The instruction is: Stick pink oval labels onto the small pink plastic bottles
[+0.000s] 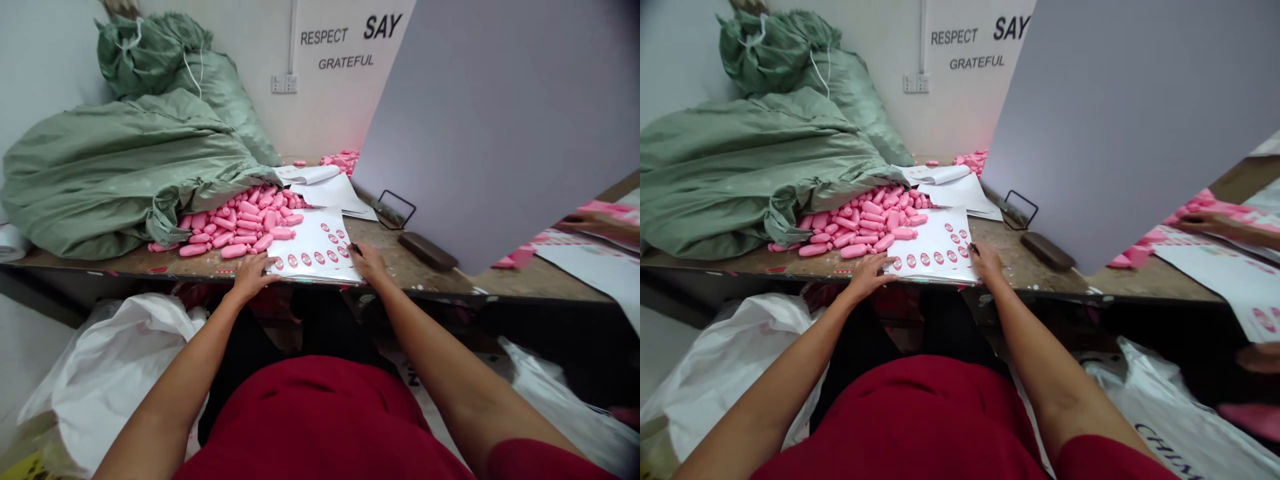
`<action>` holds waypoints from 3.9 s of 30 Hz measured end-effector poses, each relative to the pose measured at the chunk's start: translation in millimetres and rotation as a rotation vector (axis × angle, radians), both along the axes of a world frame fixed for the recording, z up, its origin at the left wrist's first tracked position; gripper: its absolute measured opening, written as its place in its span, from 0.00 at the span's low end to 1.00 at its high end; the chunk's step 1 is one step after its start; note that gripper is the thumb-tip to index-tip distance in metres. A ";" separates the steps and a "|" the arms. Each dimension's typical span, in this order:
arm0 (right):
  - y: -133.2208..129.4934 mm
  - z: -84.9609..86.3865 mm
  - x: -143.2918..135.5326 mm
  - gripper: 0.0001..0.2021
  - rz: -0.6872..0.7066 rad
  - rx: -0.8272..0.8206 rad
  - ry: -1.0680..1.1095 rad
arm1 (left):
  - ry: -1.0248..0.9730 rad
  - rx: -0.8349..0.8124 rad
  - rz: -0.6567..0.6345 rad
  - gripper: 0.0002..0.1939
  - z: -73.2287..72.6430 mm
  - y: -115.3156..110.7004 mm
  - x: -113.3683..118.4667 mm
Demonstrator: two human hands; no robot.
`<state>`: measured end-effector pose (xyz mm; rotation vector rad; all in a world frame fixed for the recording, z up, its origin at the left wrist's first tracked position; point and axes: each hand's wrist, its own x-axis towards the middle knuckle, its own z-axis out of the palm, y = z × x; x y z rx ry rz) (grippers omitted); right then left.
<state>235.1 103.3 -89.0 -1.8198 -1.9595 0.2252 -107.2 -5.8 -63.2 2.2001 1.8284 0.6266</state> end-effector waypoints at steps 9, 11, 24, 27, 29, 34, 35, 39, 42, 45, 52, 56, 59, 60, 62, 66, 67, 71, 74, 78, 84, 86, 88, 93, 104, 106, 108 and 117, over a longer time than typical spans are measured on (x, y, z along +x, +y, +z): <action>-4.6 3.6 -4.3 0.16 -0.007 0.009 -0.003 | 0.006 0.001 0.006 0.26 0.2 1.7 0.0; -4.7 3.3 -3.9 0.16 -0.005 0.012 -0.001 | 0.009 0.001 0.002 0.26 -0.1 2.0 -0.3; -3.3 1.0 3.8 0.15 0.021 0.015 -0.031 | -0.022 -0.013 0.011 0.27 -3.0 -0.3 -0.1; -5.5 -0.1 3.2 0.15 0.026 0.008 -0.013 | -0.007 -0.021 0.014 0.27 -2.7 -1.0 -0.9; -7.2 0.8 1.6 0.15 0.018 0.010 0.002 | 0.011 -0.022 0.010 0.27 -1.3 -1.2 -1.3; -10.5 6.3 -1.9 0.15 0.015 0.013 0.022 | 0.054 -0.009 -0.009 0.27 2.6 -0.2 -2.8; -10.8 7.0 -2.2 0.15 0.018 0.011 0.021 | 0.059 -0.004 -0.013 0.26 3.0 0.0 -3.2; -10.9 7.3 -1.9 0.15 0.033 0.014 0.014 | 0.076 0.020 -0.031 0.26 2.8 0.0 -4.3; -10.4 7.1 -1.6 0.14 0.044 0.021 0.012 | 0.088 0.043 -0.037 0.25 2.0 -0.4 -4.3; -9.5 7.5 -2.1 0.14 0.051 0.029 0.011 | 0.101 0.061 -0.045 0.25 0.9 -0.6 -4.0; -9.1 3.2 0.2 0.13 0.041 0.040 -0.002 | 0.096 0.073 -0.041 0.26 -4.6 -3.4 -3.1; -11.1 2.2 2.0 0.13 0.043 0.042 -0.007 | 0.083 0.068 -0.030 0.26 -5.2 -4.9 -2.1; -11.8 2.1 3.1 0.13 0.047 0.038 -0.011 | 0.075 0.061 -0.018 0.26 -5.0 -4.5 -1.9; -11.8 1.9 3.3 0.13 0.047 0.037 -0.010 | 0.074 0.059 -0.015 0.26 -4.9 -4.2 -2.0; -11.7 1.6 3.4 0.13 0.042 0.036 -0.007 | 0.074 0.053 -0.013 0.26 -4.4 -3.7 -2.2; -12.5 1.5 2.0 0.13 0.033 0.044 0.006 | 0.083 0.039 -0.017 0.26 -3.2 -3.5 -2.6; -12.8 1.3 1.6 0.13 0.033 0.047 0.009 | 0.085 0.039 -0.015 0.26 -2.9 -3.6 -2.6; -11.9 -0.7 0.8 0.13 0.032 0.058 0.019 | 0.090 0.052 -0.009 0.26 -2.3 -4.0 -2.7; -10.5 -2.4 0.8 0.13 0.031 0.067 0.030 | 0.098 0.052 -0.014 0.25 -1.8 -3.8 -3.4; -11.7 -3.1 1.8 0.13 0.047 0.081 0.045 | 0.104 0.046 -0.023 0.25 -1.9 -3.7 -3.9; -15.0 -4.0 5.5 0.12 0.087 0.094 0.054 | 0.082 0.041 -0.010 0.26 -4.0 -4.9 -2.4; -15.2 -4.2 5.7 0.12 0.087 0.091 0.060 | 0.078 0.034 -0.006 0.26 -3.9 -4.7 -2.5; -15.0 -4.5 5.4 0.12 0.083 0.086 0.066 | 0.075 0.029 -0.003 0.26 -3.2 -4.0 -3.0; -13.1 -4.9 4.4 0.14 0.067 0.076 0.076 | 0.071 0.031 -0.007 0.26 -1.0 -3.5 -3.1; -13.7 -1.8 2.6 0.13 0.079 0.084 0.093 | 0.091 0.029 -0.006 0.25 2.2 -3.8 -2.8; -13.9 -1.8 2.6 0.13 0.079 0.082 0.091 | 0.087 0.033 -0.011 0.26 2.0 -3.9 -3.6; -14.1 -1.0 2.2 0.13 0.081 0.078 0.088 | 0.083 0.041 -0.017 0.25 2.0 -3.9 -4.2; -14.2 3.4 -0.8 0.13 0.051 0.064 0.102 | 0.096 0.070 -0.056 0.25 0.7 -0.8 -6.7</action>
